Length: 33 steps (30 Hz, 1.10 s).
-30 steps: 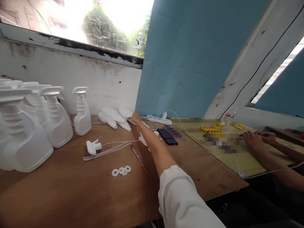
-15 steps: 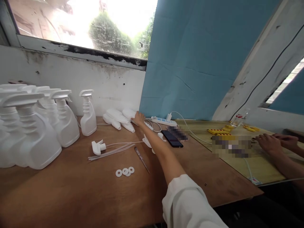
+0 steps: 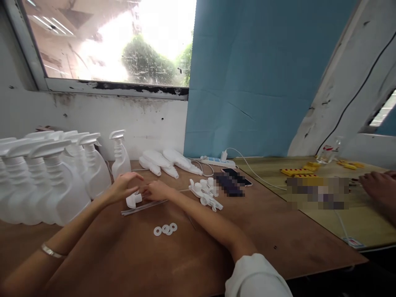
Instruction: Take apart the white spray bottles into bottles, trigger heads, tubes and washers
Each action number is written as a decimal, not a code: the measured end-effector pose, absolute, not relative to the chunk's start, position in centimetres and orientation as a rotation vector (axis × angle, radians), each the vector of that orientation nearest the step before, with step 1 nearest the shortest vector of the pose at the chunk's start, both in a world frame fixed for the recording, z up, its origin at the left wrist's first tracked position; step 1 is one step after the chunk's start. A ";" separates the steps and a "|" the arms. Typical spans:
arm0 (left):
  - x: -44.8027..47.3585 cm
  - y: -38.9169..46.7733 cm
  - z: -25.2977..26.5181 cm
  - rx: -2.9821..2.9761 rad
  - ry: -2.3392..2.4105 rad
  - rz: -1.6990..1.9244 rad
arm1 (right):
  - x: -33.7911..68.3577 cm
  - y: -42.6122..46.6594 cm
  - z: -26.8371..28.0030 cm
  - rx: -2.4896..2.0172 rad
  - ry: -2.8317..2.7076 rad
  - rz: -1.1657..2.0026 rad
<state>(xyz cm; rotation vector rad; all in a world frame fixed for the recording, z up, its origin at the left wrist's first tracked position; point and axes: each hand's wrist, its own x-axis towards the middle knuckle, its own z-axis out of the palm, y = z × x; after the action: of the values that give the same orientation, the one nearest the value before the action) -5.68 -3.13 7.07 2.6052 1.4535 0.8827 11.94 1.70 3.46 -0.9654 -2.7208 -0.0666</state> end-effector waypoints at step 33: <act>-3.0 -8.2 2.3 3.176 1.481 0.539 | 13.9 -6.8 -1.9 -0.563 -2.163 -0.738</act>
<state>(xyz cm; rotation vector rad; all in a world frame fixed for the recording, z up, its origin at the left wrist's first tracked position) -2.96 -8.21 2.34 3.1758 1.4810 0.5392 13.89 -6.80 -1.85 -0.5633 -2.1628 -0.7376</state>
